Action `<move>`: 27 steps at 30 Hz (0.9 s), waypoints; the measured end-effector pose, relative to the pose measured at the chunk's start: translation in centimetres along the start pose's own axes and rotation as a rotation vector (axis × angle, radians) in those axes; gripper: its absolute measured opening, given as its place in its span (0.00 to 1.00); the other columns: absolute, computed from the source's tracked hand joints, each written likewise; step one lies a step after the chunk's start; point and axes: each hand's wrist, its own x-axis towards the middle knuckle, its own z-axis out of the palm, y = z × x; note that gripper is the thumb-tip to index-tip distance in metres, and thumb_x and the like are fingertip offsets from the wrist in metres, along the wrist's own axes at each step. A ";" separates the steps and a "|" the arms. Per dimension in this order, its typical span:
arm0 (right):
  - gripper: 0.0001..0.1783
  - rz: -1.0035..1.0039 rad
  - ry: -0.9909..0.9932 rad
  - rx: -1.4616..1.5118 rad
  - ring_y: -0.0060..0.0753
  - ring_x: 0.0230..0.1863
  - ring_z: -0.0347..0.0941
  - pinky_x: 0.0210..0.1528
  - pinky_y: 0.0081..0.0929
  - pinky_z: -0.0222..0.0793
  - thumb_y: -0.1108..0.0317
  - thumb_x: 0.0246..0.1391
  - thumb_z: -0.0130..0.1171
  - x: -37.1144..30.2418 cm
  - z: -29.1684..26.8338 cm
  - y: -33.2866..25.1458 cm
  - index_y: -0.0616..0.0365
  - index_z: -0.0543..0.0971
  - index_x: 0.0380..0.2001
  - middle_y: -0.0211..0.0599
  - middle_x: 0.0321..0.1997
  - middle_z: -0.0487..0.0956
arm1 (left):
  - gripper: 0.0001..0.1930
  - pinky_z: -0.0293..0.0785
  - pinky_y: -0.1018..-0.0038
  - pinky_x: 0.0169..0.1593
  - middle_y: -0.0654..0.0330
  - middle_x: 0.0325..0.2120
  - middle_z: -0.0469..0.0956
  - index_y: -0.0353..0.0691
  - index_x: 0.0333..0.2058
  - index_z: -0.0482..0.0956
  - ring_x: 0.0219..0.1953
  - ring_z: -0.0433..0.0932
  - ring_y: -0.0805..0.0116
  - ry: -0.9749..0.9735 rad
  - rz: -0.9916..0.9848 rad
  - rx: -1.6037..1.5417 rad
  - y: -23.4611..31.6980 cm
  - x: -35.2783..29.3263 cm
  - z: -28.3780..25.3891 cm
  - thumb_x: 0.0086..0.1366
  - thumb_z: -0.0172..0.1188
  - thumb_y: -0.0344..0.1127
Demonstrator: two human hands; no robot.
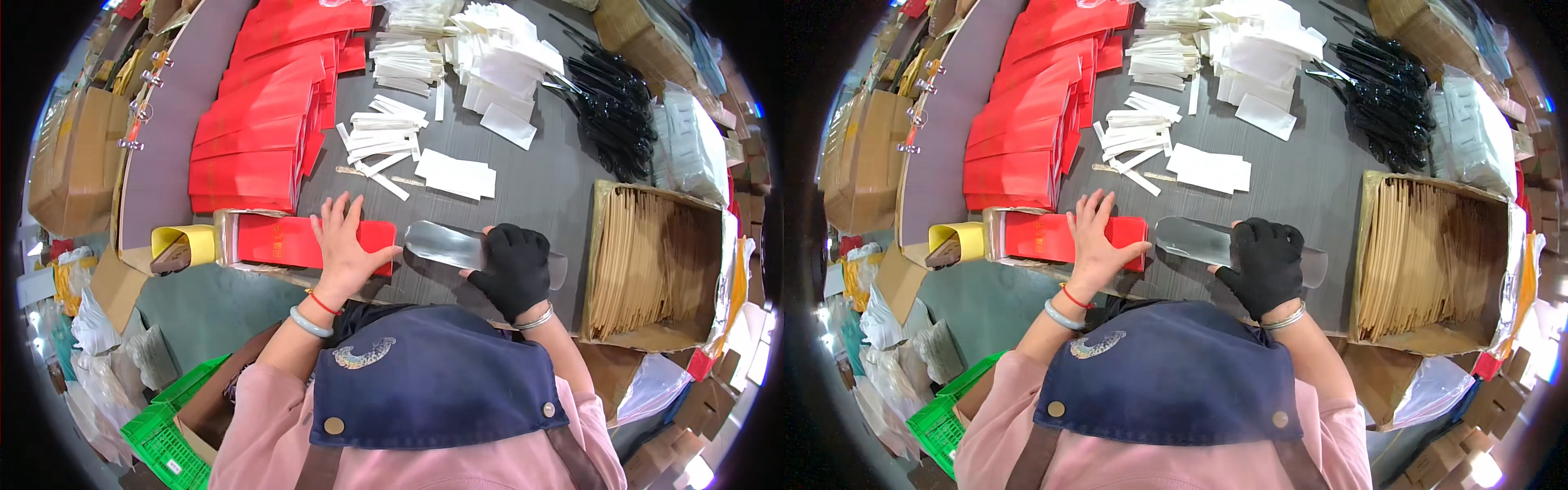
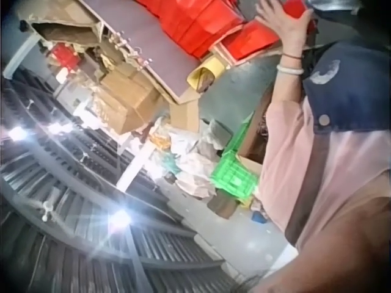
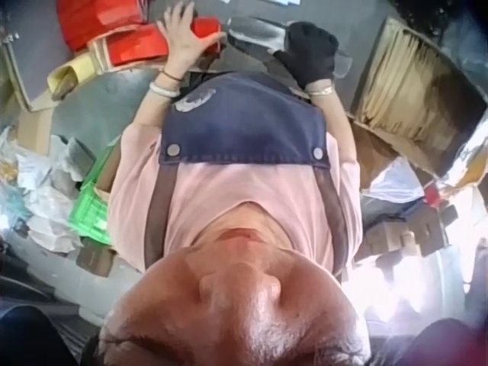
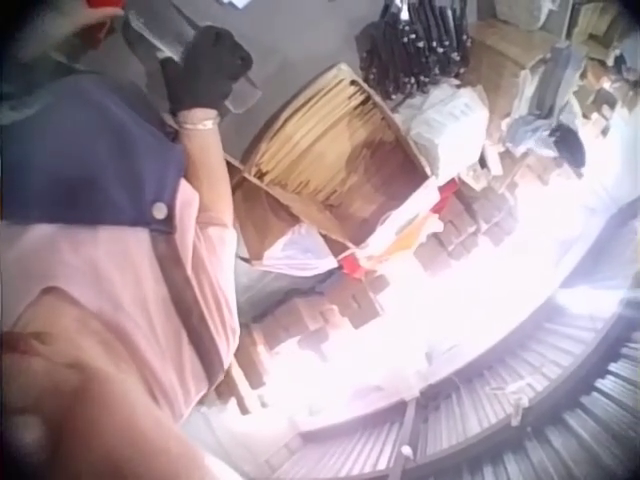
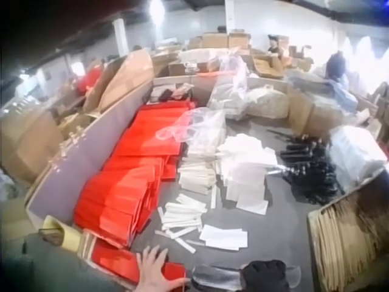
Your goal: Packaging disposable chopsticks into paper sleeves at a workstation.
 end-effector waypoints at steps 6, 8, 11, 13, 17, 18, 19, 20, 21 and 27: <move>0.36 -0.058 -0.126 0.028 0.43 0.51 0.71 0.59 0.45 0.55 0.46 0.36 0.71 0.8 1.0 -1.0 0.55 0.76 0.48 0.38 0.47 0.76 | 0.53 0.35 0.44 0.70 0.46 0.66 0.58 0.35 0.63 0.63 0.71 0.48 0.47 -0.051 -0.036 -0.022 0.1 0.3 -0.4 0.43 0.75 0.58; 0.38 -0.145 -0.151 0.113 0.45 0.54 0.69 0.61 0.47 0.54 0.41 0.41 0.66 1.9 3.2 -2.1 0.55 0.75 0.51 0.42 0.50 0.75 | 0.53 0.35 0.44 0.70 0.46 0.66 0.57 0.36 0.64 0.62 0.71 0.48 0.47 -0.062 -0.017 -0.016 0.2 0.3 -0.2 0.43 0.75 0.58; 0.39 -0.215 -0.142 0.107 0.44 0.55 0.69 0.61 0.47 0.54 0.40 0.42 0.66 3.7 4.7 -4.3 0.55 0.74 0.52 0.41 0.50 0.75 | 0.49 0.38 0.44 0.69 0.46 0.64 0.59 0.36 0.62 0.64 0.69 0.50 0.45 -0.056 0.028 -0.015 0.7 0.8 -0.7 0.45 0.74 0.55; 0.38 -0.279 -0.049 0.225 0.43 0.55 0.69 0.60 0.46 0.55 0.44 0.41 0.69 3.6 4.5 -3.7 0.53 0.74 0.53 0.41 0.49 0.75 | 0.45 0.41 0.45 0.69 0.46 0.63 0.62 0.36 0.61 0.66 0.68 0.52 0.44 -0.022 0.035 -0.021 0.2 1.7 -0.5 0.48 0.73 0.52; 0.29 -0.015 0.194 0.132 0.43 0.53 0.71 0.58 0.39 0.61 0.56 0.41 0.73 1.9 1.2 1.1 0.51 0.78 0.48 0.39 0.49 0.77 | 0.17 0.64 0.57 0.51 0.58 0.43 0.75 0.43 0.42 0.81 0.50 0.70 0.53 0.266 0.262 0.009 0.3 8.0 0.2 0.54 0.68 0.39; 0.27 0.033 0.271 0.105 0.42 0.52 0.72 0.58 0.38 0.63 0.61 0.42 0.73 0.9 0.3 3.5 0.53 0.78 0.47 0.39 0.49 0.78 | 0.17 0.64 0.57 0.51 0.58 0.43 0.75 0.43 0.42 0.81 0.50 0.70 0.53 0.268 0.268 0.010 0.4 8.9 0.3 0.54 0.68 0.39; 0.24 0.099 0.345 0.134 0.41 0.52 0.73 0.57 0.37 0.65 0.64 0.44 0.72 -0.2 -0.2 6.1 0.54 0.78 0.47 0.38 0.48 0.78 | 0.14 0.64 0.59 0.46 0.60 0.38 0.75 0.44 0.38 0.80 0.45 0.71 0.55 0.249 0.283 0.121 -0.1 9.9 0.5 0.54 0.68 0.38; 0.22 0.172 0.420 0.162 0.41 0.51 0.74 0.56 0.36 0.67 0.67 0.46 0.70 -1.5 -0.6 8.6 0.55 0.78 0.46 0.38 0.48 0.78 | 0.10 0.64 0.60 0.41 0.62 0.34 0.75 0.45 0.34 0.80 0.39 0.72 0.58 0.226 0.304 0.229 -0.5 10.6 0.8 0.54 0.68 0.37; 0.19 0.260 0.456 0.137 0.38 0.50 0.74 0.54 0.34 0.69 0.71 0.49 0.68 -2.8 -1.9 10.3 0.58 0.78 0.45 0.38 0.46 0.79 | 0.07 0.64 0.60 0.41 0.63 0.31 0.74 0.45 0.31 0.79 0.38 0.72 0.59 0.251 0.351 0.238 -1.0 11.0 1.0 0.54 0.67 0.36; 0.17 0.978 0.472 -0.043 0.40 0.45 0.77 0.50 0.33 0.71 0.62 0.56 0.63 -14.8 -3.6 23.2 0.64 0.79 0.44 0.45 0.44 0.81 | 0.03 0.66 0.61 0.41 0.60 0.30 0.74 0.44 0.31 0.78 0.37 0.73 0.56 0.250 0.429 0.153 2.2 10.5 0.7 0.58 0.61 0.34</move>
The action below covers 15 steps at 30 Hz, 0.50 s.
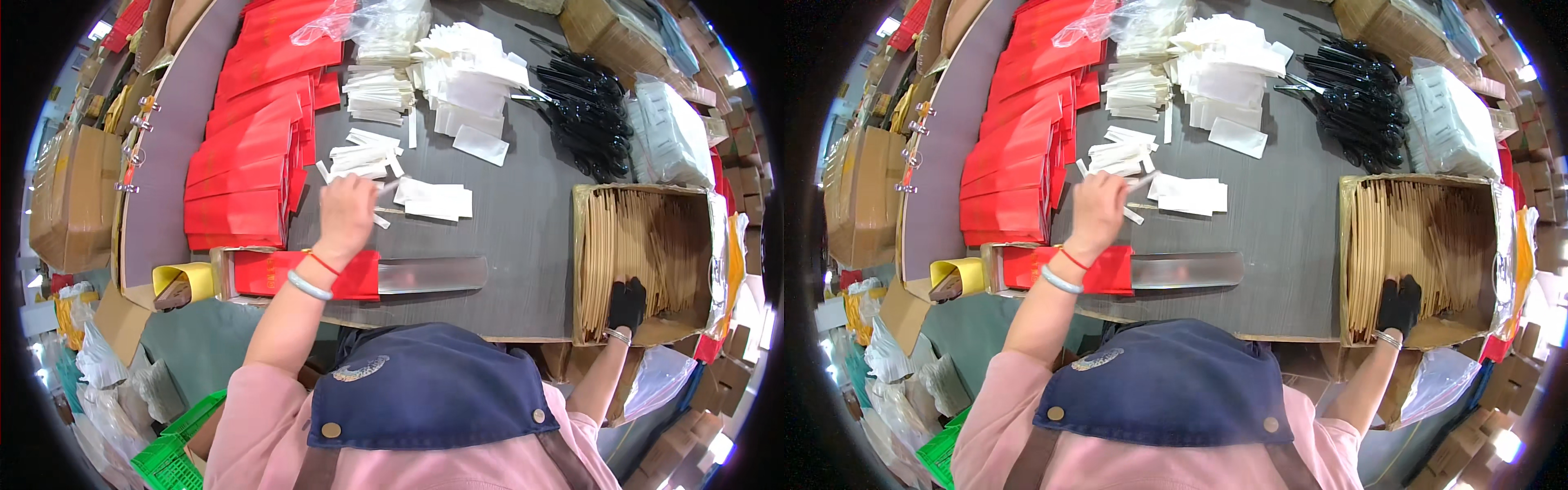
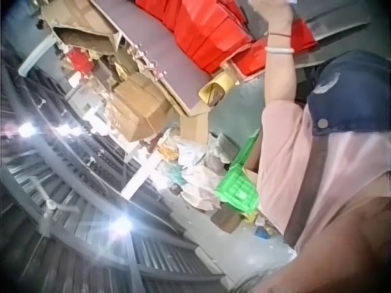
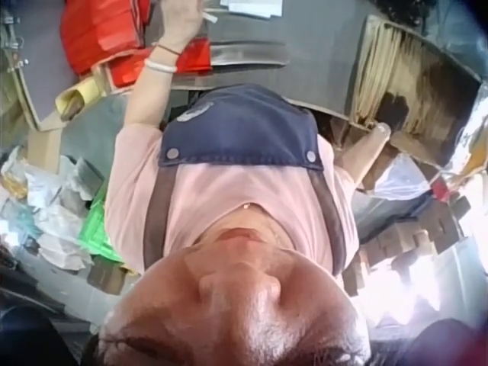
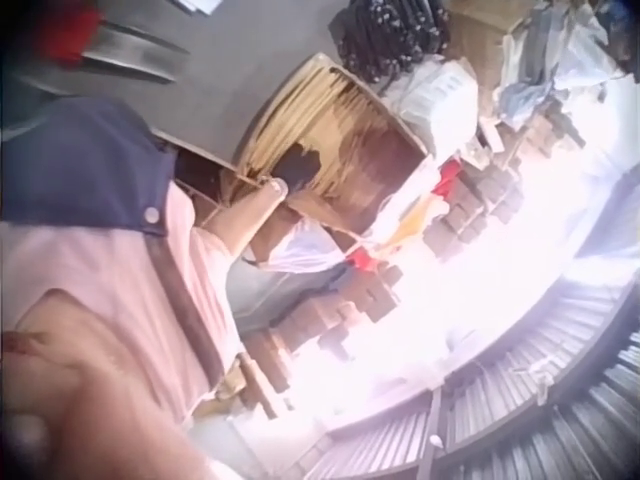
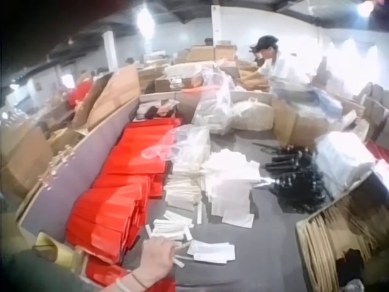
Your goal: Packaging disposable chopsticks into paper sleeves at a workstation.
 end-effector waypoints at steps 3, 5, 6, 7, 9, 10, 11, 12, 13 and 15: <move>0.16 0.033 -0.100 -0.040 0.41 0.45 0.77 0.49 0.34 0.71 0.65 0.56 0.61 0.4 0.3 1.7 0.64 0.79 0.44 0.47 0.43 0.80 | 0.04 0.67 0.60 0.42 0.59 0.32 0.73 0.44 0.33 0.77 0.38 0.72 0.56 -0.003 0.061 -0.146 2.6 0.2 1.9 0.59 0.59 0.34; 0.15 0.002 -0.091 -0.006 0.42 0.44 0.77 0.48 0.34 0.71 0.67 0.55 0.60 0.3 0.4 1.6 0.64 0.78 0.44 0.48 0.43 0.80 | 0.07 0.68 0.60 0.42 0.59 0.33 0.74 0.44 0.35 0.77 0.40 0.72 0.55 0.001 0.100 -0.222 3.9 0.6 2.9 0.57 0.63 0.34; 0.14 -0.054 -0.068 -0.063 0.45 0.42 0.77 0.47 0.35 0.71 0.67 0.54 0.57 0.4 0.4 1.0 0.64 0.78 0.41 0.48 0.40 0.80 | 0.12 0.70 0.61 0.43 0.58 0.34 0.74 0.42 0.36 0.78 0.40 0.72 0.54 -0.022 0.079 -0.208 4.7 1.0 2.6 0.53 0.68 0.32; 0.13 -0.111 -0.046 -0.121 0.48 0.39 0.77 0.45 0.36 0.72 0.66 0.53 0.55 0.5 0.5 0.7 0.65 0.77 0.38 0.49 0.37 0.80 | 0.12 0.70 0.61 0.43 0.58 0.34 0.74 0.42 0.36 0.78 0.40 0.72 0.54 -0.023 0.086 -0.209 4.7 1.1 2.7 0.53 0.68 0.32; 0.10 -0.111 -0.066 -0.103 0.49 0.37 0.77 0.43 0.37 0.71 0.68 0.52 0.54 1.0 0.5 0.5 0.63 0.76 0.35 0.49 0.35 0.79 | 0.14 0.71 0.62 0.44 0.58 0.35 0.74 0.41 0.36 0.77 0.41 0.73 0.54 -0.060 0.054 -0.243 4.7 1.3 3.1 0.51 0.70 0.32; 0.09 -0.126 -0.098 -0.174 0.48 0.37 0.76 0.42 0.37 0.71 0.68 0.52 0.54 1.2 0.4 0.3 0.63 0.75 0.34 0.49 0.35 0.78 | 0.14 0.71 0.62 0.44 0.58 0.35 0.74 0.41 0.36 0.77 0.41 0.73 0.54 -0.062 0.057 -0.243 4.5 1.3 3.1 0.51 0.70 0.32; 0.08 -0.141 -0.130 -0.245 0.48 0.36 0.76 0.42 0.36 0.71 0.69 0.53 0.54 1.3 0.3 0.3 0.62 0.75 0.34 0.49 0.34 0.78 | 0.15 0.71 0.63 0.44 0.58 0.35 0.74 0.42 0.37 0.77 0.41 0.73 0.55 -0.086 0.056 -0.256 4.3 1.3 3.2 0.50 0.70 0.33; 0.08 -0.139 -0.130 -0.245 0.48 0.36 0.76 0.42 0.36 0.71 0.69 0.53 0.54 1.5 0.3 0.5 0.62 0.75 0.34 0.49 0.34 0.78 | 0.16 0.70 0.63 0.44 0.59 0.36 0.74 0.43 0.37 0.77 0.40 0.73 0.56 -0.111 0.055 -0.270 4.2 1.4 3.2 0.49 0.71 0.34; 0.08 -0.108 -0.148 -0.235 0.48 0.36 0.76 0.42 0.37 0.71 0.68 0.54 0.54 1.7 0.5 1.0 0.62 0.75 0.35 0.49 0.34 0.78 | 0.16 0.70 0.63 0.44 0.59 0.36 0.74 0.43 0.37 0.77 0.40 0.73 0.56 -0.111 0.057 -0.270 4.2 1.5 3.1 0.49 0.71 0.34; 0.08 -0.079 -0.167 -0.225 0.48 0.36 0.76 0.41 0.37 0.70 0.68 0.55 0.54 1.8 0.6 1.6 0.61 0.74 0.35 0.50 0.34 0.78 | 0.16 0.71 0.64 0.44 0.59 0.35 0.74 0.43 0.36 0.77 0.40 0.73 0.56 -0.093 0.076 -0.275 4.3 1.6 2.8 0.49 0.71 0.32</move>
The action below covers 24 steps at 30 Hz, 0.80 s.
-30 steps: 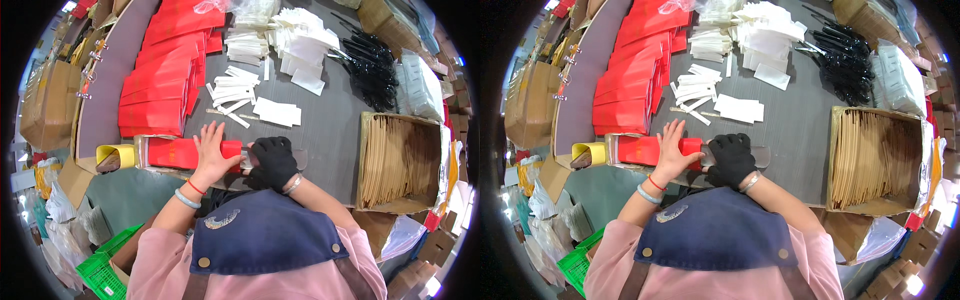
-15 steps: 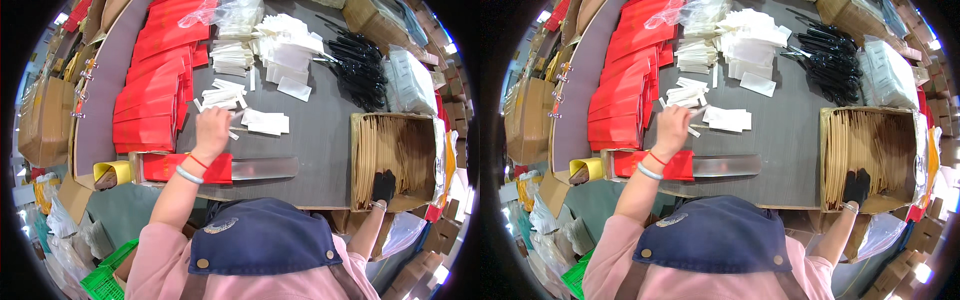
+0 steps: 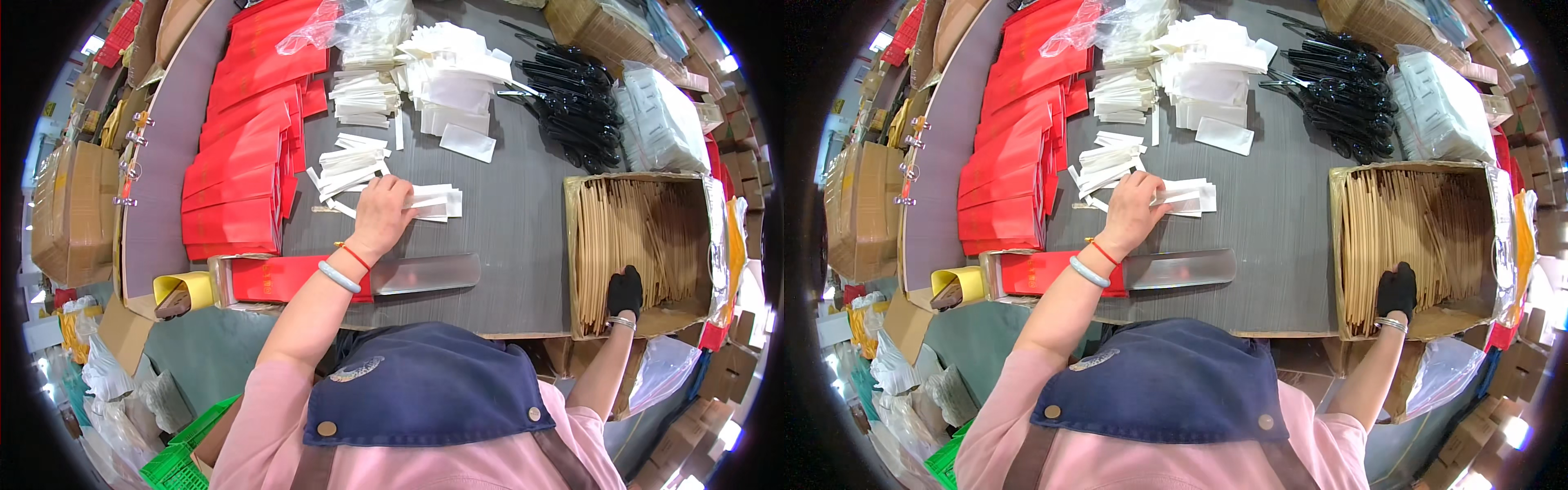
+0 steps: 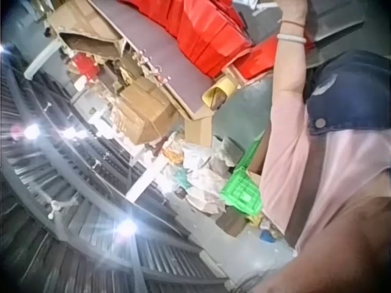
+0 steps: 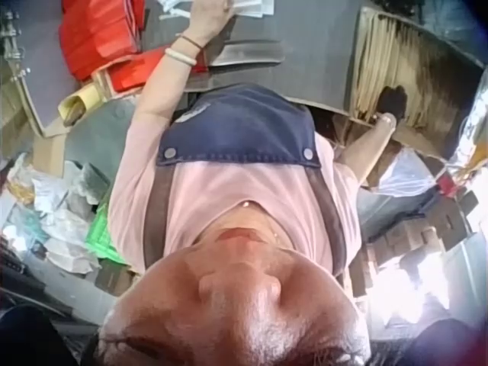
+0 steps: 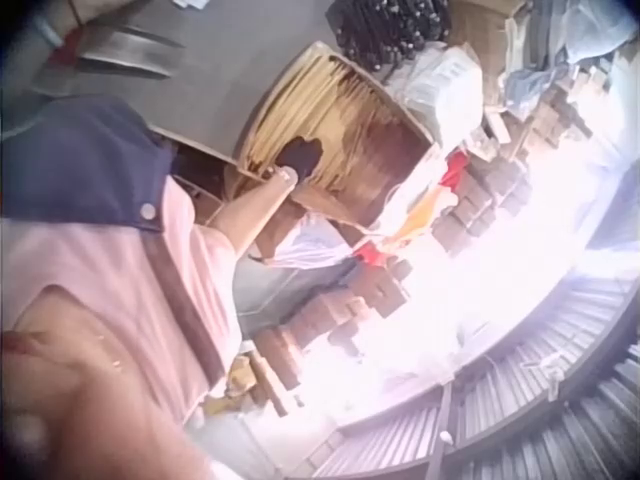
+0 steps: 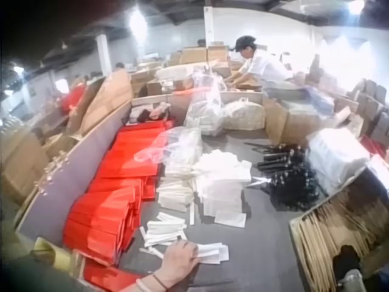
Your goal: Packaging disposable chopsticks into paper sleeves at a workstation.
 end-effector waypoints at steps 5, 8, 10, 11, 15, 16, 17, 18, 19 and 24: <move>0.11 -0.136 0.084 0.253 0.49 0.38 0.76 0.43 0.37 0.70 0.64 0.59 0.55 -0.9 -0.4 -0.9 0.63 0.74 0.35 0.51 0.34 0.77 | 0.14 0.71 0.64 0.43 0.59 0.29 0.75 0.42 0.34 0.76 0.35 0.74 0.56 -0.038 -0.013 -0.018 0.1 -0.3 -0.3 0.48 0.71 0.31; 0.13 -0.058 -0.064 0.105 0.51 0.40 0.75 0.45 0.37 0.70 0.62 0.60 0.53 -0.6 -1.1 -1.8 0.64 0.74 0.36 0.51 0.35 0.78 | 0.11 0.72 0.67 0.37 0.58 0.24 0.76 0.39 0.31 0.76 0.28 0.75 0.59 -0.107 -0.136 -0.257 1.1 -0.8 -1.7 0.51 0.70 0.30; 0.13 -0.103 -0.042 0.067 0.53 0.39 0.75 0.44 0.38 0.70 0.62 0.60 0.52 -0.1 -0.2 -0.5 0.64 0.73 0.37 0.52 0.35 0.77 | 0.10 0.72 0.70 0.33 0.57 0.22 0.76 0.37 0.30 0.76 0.24 0.74 0.62 -0.137 -0.234 -0.479 2.2 -1.2 -3.9 0.52 0.69 0.30; 0.13 -0.147 -0.020 0.031 0.55 0.39 0.74 0.43 0.39 0.70 0.63 0.61 0.51 0.1 0.3 0.4 0.64 0.72 0.37 0.52 0.34 0.77 | 0.09 0.71 0.72 0.31 0.57 0.22 0.77 0.37 0.29 0.76 0.23 0.74 0.64 -0.289 -0.258 -0.561 2.7 -1.4 -5.5 0.53 0.68 0.30; 0.18 0.194 0.132 0.045 0.53 0.46 0.76 0.50 0.36 0.71 0.63 0.64 0.49 -0.1 -1.0 1.0 0.65 0.71 0.51 0.56 0.46 0.78 | 0.09 0.70 0.68 0.37 0.62 0.26 0.76 0.42 0.28 0.78 0.32 0.75 0.60 -0.414 -0.112 -0.319 2.1 -5.5 -6.0 0.50 0.70 0.33; 0.18 0.191 0.126 0.041 0.53 0.46 0.76 0.50 0.36 0.71 0.63 0.64 0.49 -0.5 -1.6 0.3 0.65 0.71 0.51 0.56 0.46 0.78 | 0.10 0.68 0.69 0.39 0.63 0.27 0.75 0.43 0.28 0.78 0.34 0.73 0.63 -0.288 0.095 -0.039 1.9 -6.4 -5.5 0.48 0.72 0.33; 0.19 0.119 0.212 0.320 0.49 0.48 0.76 0.52 0.35 0.70 0.63 0.65 0.49 -1.2 -1.9 -0.6 0.66 0.71 0.53 0.54 0.48 0.78 | 0.14 0.65 0.66 0.42 0.65 0.32 0.74 0.47 0.31 0.80 0.40 0.71 0.60 -0.284 0.057 -0.062 1.8 -7.1 -5.0 0.44 0.73 0.35; 0.21 0.046 0.301 0.597 0.45 0.50 0.76 0.54 0.33 0.70 0.63 0.66 0.49 -2.1 -2.4 -1.9 0.68 0.71 0.55 0.52 0.51 0.78 | 0.14 0.65 0.66 0.42 0.65 0.32 0.74 0.47 0.31 0.80 0.40 0.71 0.60 -0.286 0.055 -0.067 2.0 -7.3 -5.1 0.44 0.73 0.35; 0.19 -0.082 0.220 0.595 0.38 0.48 0.76 0.54 0.31 0.70 0.65 0.66 0.50 -2.9 -2.9 -4.1 0.70 0.73 0.51 0.45 0.47 0.80 | 0.16 0.65 0.65 0.43 0.64 0.34 0.74 0.47 0.34 0.81 0.41 0.71 0.60 -0.217 0.046 -0.077 2.3 -7.3 -5.3 0.43 0.74 0.35; 0.13 -0.764 -0.244 0.529 0.42 0.30 0.73 0.34 0.32 0.69 0.68 0.56 0.60 -8.6 -1.1 -19.0 0.53 0.82 0.45 0.39 0.28 0.73 | 0.27 0.66 0.62 0.50 0.61 0.41 0.75 0.45 0.44 0.80 0.47 0.70 0.56 -0.121 -0.093 -0.127 2.3 -9.2 -6.8 0.40 0.76 0.36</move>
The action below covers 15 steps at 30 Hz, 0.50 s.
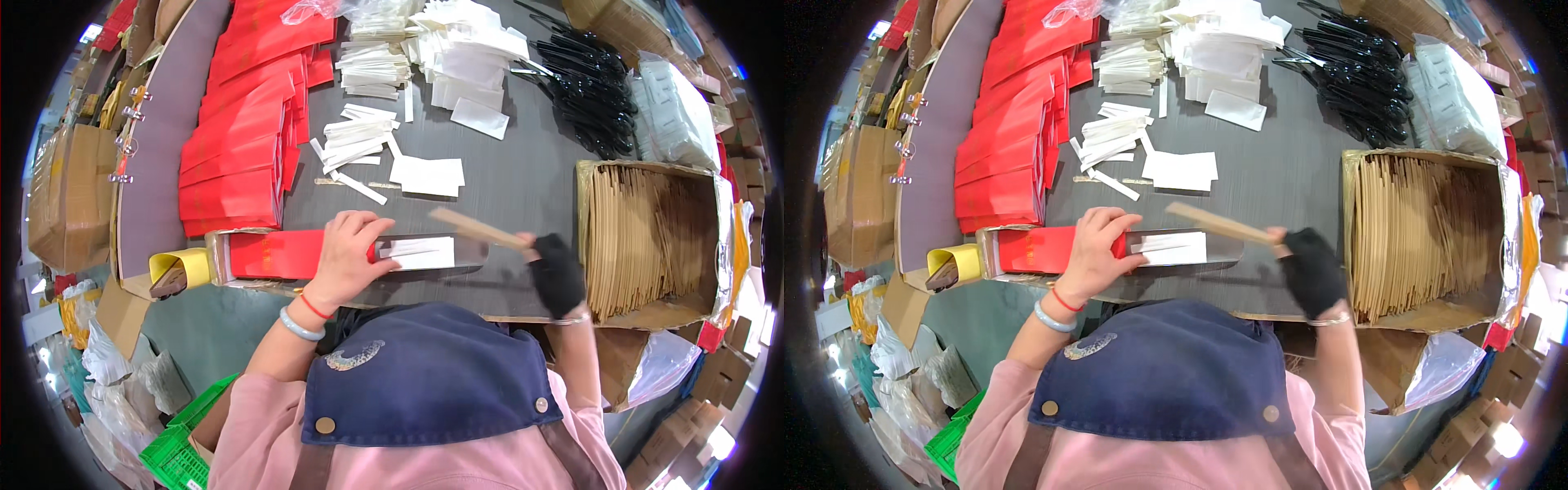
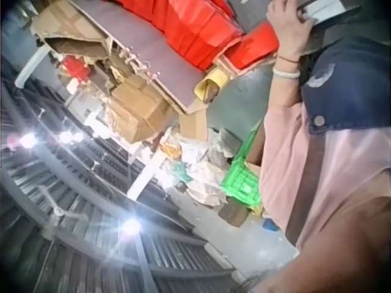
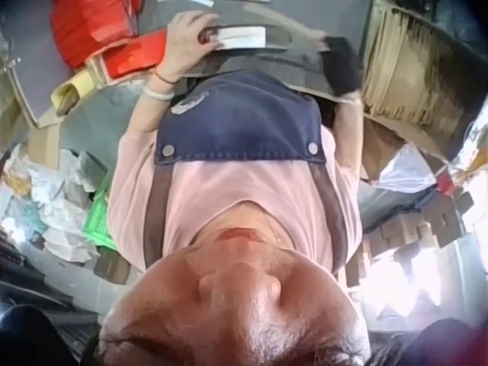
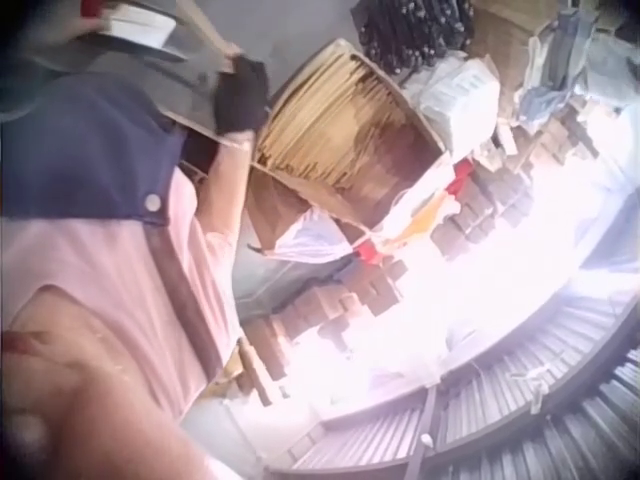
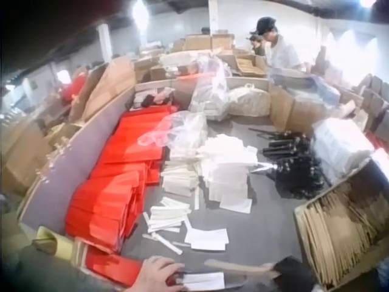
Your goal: Packaging disposable chopsticks into paper sleeves at a workstation.
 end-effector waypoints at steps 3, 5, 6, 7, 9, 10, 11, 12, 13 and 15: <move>0.15 -0.133 -0.191 -0.215 0.42 0.30 0.73 0.33 0.36 0.70 0.66 0.54 0.63 1.2 2.7 -2.7 0.46 0.83 0.46 0.37 0.27 0.74 | 0.33 0.65 0.59 0.55 0.59 0.46 0.74 0.41 0.48 0.78 0.52 0.68 0.53 -0.043 -0.005 0.153 -0.4 -1.6 -1.4 0.39 0.77 0.37; 0.15 -0.173 -0.221 -0.330 0.42 0.30 0.73 0.33 0.36 0.70 0.66 0.53 0.63 1.7 4.4 -2.7 0.45 0.83 0.46 0.37 0.28 0.75 | 0.36 0.64 0.58 0.57 0.58 0.49 0.73 0.40 0.50 0.76 0.54 0.67 0.52 -0.078 0.035 0.161 -1.0 -2.3 -1.0 0.38 0.77 0.38; 0.15 -0.246 -0.178 -0.240 0.43 0.31 0.74 0.33 0.36 0.70 0.67 0.53 0.63 2.2 5.6 -2.6 0.46 0.82 0.46 0.37 0.28 0.76 | 0.36 0.64 0.58 0.57 0.58 0.49 0.73 0.40 0.50 0.76 0.54 0.67 0.52 -0.071 0.030 0.160 -1.0 -2.3 -0.8 0.38 0.77 0.38; 0.15 -0.311 -0.134 -0.149 0.44 0.32 0.74 0.34 0.36 0.70 0.67 0.53 0.63 2.4 6.7 -2.7 0.46 0.82 0.45 0.38 0.29 0.77 | 0.36 0.64 0.58 0.58 0.58 0.50 0.73 0.40 0.50 0.76 0.54 0.67 0.52 -0.072 0.039 0.138 -0.6 -2.0 -0.3 0.38 0.77 0.38; 0.12 -0.359 -0.109 -0.005 0.44 0.36 0.76 0.39 0.36 0.72 0.68 0.52 0.63 3.5 8.8 -4.8 0.51 0.82 0.42 0.39 0.32 0.79 | 0.37 0.63 0.58 0.58 0.59 0.50 0.72 0.39 0.50 0.76 0.54 0.67 0.52 -0.053 0.080 0.130 0.1 -1.1 1.0 0.37 0.77 0.38; 0.11 -0.382 -0.115 0.050 0.43 0.37 0.76 0.40 0.36 0.73 0.69 0.51 0.64 4.2 9.0 -5.8 0.53 0.82 0.40 0.40 0.32 0.80 | 0.38 0.63 0.58 0.58 0.59 0.49 0.72 0.39 0.51 0.75 0.54 0.67 0.53 -0.062 0.068 0.147 0.6 -0.7 1.6 0.36 0.77 0.38; 0.11 -0.383 -0.115 0.047 0.43 0.37 0.76 0.40 0.36 0.73 0.69 0.51 0.64 4.1 8.7 -5.2 0.53 0.82 0.40 0.40 0.32 0.80 | 0.38 0.63 0.58 0.58 0.59 0.49 0.72 0.39 0.51 0.75 0.54 0.67 0.54 -0.065 0.069 0.164 0.9 -0.6 1.4 0.36 0.77 0.38; 0.10 -0.314 -0.041 0.003 0.44 0.37 0.76 0.41 0.37 0.73 0.68 0.51 0.64 4.0 8.3 -3.6 0.55 0.82 0.38 0.41 0.33 0.80 | 0.39 0.63 0.58 0.58 0.58 0.50 0.72 0.39 0.52 0.75 0.54 0.67 0.54 -0.061 0.067 0.182 0.8 -0.4 1.3 0.36 0.77 0.38; 0.09 -0.244 0.029 -0.039 0.46 0.38 0.76 0.41 0.38 0.73 0.67 0.51 0.64 3.6 7.5 -2.3 0.56 0.83 0.36 0.42 0.34 0.80 | 0.39 0.63 0.58 0.58 0.58 0.50 0.72 0.39 0.52 0.75 0.54 0.67 0.54 -0.055 0.059 0.180 0.6 -0.5 1.4 0.36 0.77 0.38; 0.07 0.012 0.007 -0.021 0.42 0.36 0.77 0.41 0.35 0.73 0.70 0.49 0.66 3.2 6.4 -1.5 0.59 0.81 0.33 0.41 0.34 0.79 | 0.40 0.63 0.58 0.58 0.57 0.50 0.71 0.40 0.53 0.73 0.53 0.67 0.54 -0.063 0.064 0.166 0.3 -0.6 1.6 0.36 0.77 0.37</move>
